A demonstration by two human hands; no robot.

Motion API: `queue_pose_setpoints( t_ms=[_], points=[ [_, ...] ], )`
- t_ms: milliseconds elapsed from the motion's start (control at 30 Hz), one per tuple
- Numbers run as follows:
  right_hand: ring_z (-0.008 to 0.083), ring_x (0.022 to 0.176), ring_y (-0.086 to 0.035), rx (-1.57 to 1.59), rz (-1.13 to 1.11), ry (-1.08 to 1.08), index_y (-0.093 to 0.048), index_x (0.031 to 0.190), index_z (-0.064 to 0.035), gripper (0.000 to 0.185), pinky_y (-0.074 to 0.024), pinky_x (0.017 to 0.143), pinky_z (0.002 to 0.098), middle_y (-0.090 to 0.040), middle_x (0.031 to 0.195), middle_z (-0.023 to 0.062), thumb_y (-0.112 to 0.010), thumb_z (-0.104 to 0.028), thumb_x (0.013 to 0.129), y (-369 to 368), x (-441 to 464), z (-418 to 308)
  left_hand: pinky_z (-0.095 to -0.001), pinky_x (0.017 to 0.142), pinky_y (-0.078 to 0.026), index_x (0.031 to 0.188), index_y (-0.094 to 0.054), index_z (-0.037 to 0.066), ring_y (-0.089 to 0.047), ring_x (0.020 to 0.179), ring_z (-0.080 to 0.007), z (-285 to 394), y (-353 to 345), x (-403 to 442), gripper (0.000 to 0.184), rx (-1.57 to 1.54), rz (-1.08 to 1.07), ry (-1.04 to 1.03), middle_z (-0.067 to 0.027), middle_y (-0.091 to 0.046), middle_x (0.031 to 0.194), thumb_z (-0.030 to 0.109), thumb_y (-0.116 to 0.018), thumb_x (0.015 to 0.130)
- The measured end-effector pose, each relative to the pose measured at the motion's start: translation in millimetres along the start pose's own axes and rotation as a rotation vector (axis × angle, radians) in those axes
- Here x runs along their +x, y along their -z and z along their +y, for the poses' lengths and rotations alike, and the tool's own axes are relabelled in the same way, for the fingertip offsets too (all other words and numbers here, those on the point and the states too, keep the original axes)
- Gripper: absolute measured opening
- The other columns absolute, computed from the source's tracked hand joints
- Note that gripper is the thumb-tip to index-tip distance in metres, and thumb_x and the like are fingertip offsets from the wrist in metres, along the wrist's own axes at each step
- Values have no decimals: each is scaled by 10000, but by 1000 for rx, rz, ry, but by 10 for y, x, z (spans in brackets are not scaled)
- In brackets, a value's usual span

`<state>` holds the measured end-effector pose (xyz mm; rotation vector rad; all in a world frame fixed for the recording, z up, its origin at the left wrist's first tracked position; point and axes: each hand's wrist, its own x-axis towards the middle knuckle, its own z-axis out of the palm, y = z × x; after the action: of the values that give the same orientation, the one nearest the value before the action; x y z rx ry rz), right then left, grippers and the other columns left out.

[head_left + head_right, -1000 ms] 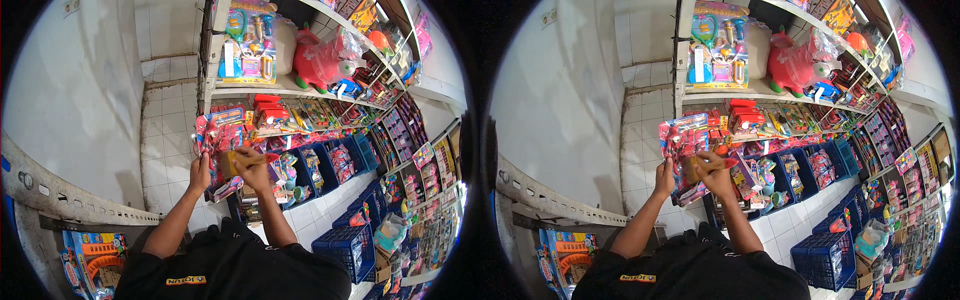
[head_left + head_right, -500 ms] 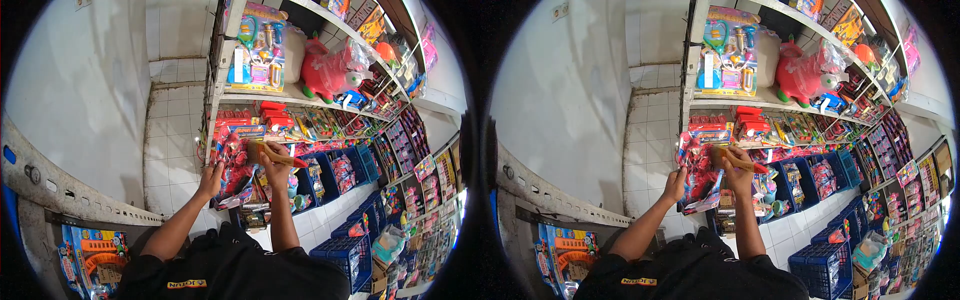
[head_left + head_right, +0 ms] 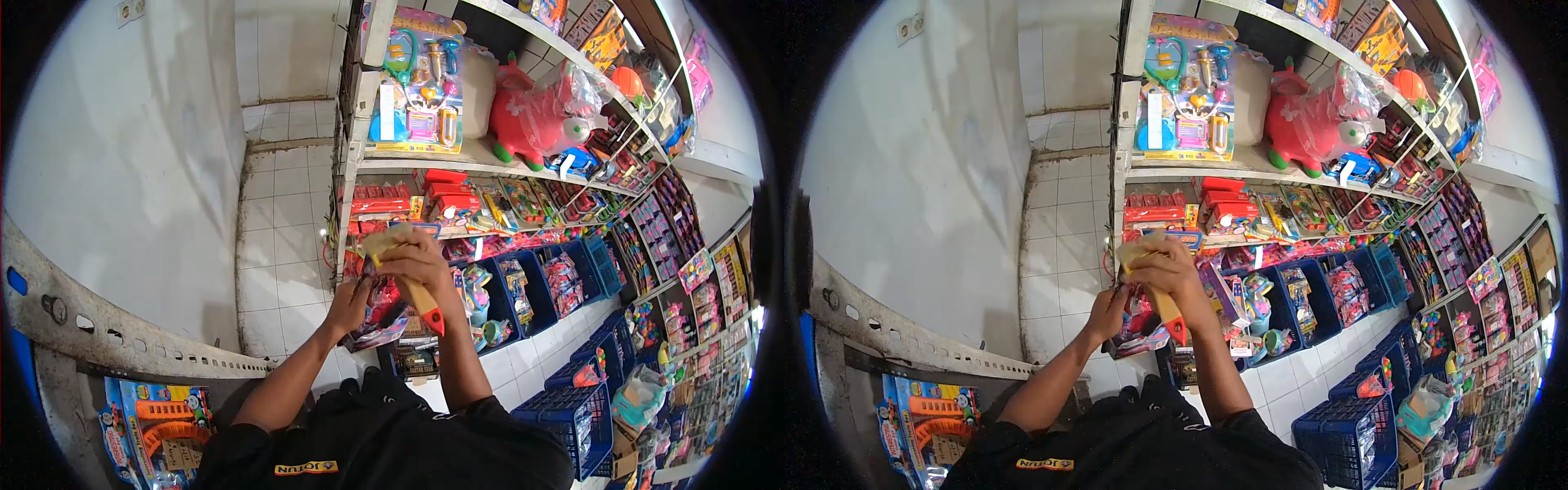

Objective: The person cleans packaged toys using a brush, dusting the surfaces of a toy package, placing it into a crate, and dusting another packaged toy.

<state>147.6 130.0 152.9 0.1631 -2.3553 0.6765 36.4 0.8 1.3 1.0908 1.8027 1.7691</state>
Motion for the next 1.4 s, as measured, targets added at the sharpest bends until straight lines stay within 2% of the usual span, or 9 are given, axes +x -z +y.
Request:
queue_pose_setpoints(
  t_ms=[100, 333, 467, 600, 900, 1033, 1200, 1300, 1400],
  points=[
    [287, 1166, -551, -66, -152, 38, -738, 946, -131, 254, -370, 1065, 457, -690, 1027, 36, -702, -73, 701, 30, 29, -69, -366, 550, -376, 785, -535, -17, -446, 563, -173, 77, 20, 0, 391, -49, -1, 22, -70, -470, 581, 290, -458, 1015],
    [272, 1043, -645, 78, 274, 19, -734, 961, -69, 260, -478, 961, 383, -701, 1045, 81, -691, 56, 737, -26, -12, 337, -354, 550, -362, 712, -484, 19, -425, 579, -133, 14, 71, 4, 461, -19, 23, 37, -24, -447, 588, 350, -423, 1027],
    [179, 1005, -652, 374, 407, -460, -681, 1072, -1, 247, -503, 889, 289, -695, 1061, 99, -657, 59, 834, -153, -237, 557, -343, 547, -328, 678, -457, 54, -389, 595, -100, -144, 64, 56, 481, -150, 121, 53, 15, -406, 597, 388, -428, 1023],
    [143, 965, -637, 448, 443, -542, -645, 1114, 30, 258, -505, 872, 275, -684, 1045, 94, -655, 41, 856, -252, -467, 674, -298, 611, -310, 727, -465, 76, -346, 672, -77, 76, 100, 72, 475, -188, 203, 75, 50, -376, 668, 428, -389, 1036],
    [175, 1030, -629, 340, 299, -470, -636, 1113, 5, 314, -489, 911, 286, -660, 1111, 118, -612, 122, 823, -118, -568, 505, -303, 597, -319, 701, -454, 82, -348, 656, -78, -12, 115, 74, 493, -209, 108, 135, 54, -390, 651, 451, -408, 1024],
    [171, 1008, -634, 162, 366, -291, -635, 1128, -5, 308, -496, 872, 278, -667, 1091, 107, -616, 102, 840, -35, -421, 485, -348, 565, -330, 682, -463, 56, -385, 605, -105, -33, 51, 25, 504, -90, 11, 62, 18, -411, 598, 423, -413, 1024],
    [170, 939, -654, 155, 492, -484, -631, 1119, -2, 288, -511, 835, 277, -670, 1063, 106, -631, 79, 842, 23, -314, 429, -380, 555, -336, 678, -475, 51, -405, 589, -126, 16, 50, 16, 499, -97, 47, 86, -5, -417, 584, 410, -424, 1022],
    [171, 942, -652, 208, 477, -470, -627, 1123, -3, 293, -509, 840, 281, -667, 1051, 98, -643, 67, 838, -46, -381, 500, -353, 576, -342, 708, -486, 61, -412, 628, -111, -26, 111, 49, 475, -136, 61, 102, 6, -449, 627, 413, -429, 1021],
    [172, 980, -640, 209, 283, -429, -625, 1128, -5, 298, -500, 863, 287, -663, 1052, 94, -643, 68, 840, -91, -495, 463, -281, 587, -307, 691, -452, 101, -349, 652, -63, 165, 79, 71, 475, -308, 227, 55, 70, -386, 653, 440, -428, 1023]
  ],
)
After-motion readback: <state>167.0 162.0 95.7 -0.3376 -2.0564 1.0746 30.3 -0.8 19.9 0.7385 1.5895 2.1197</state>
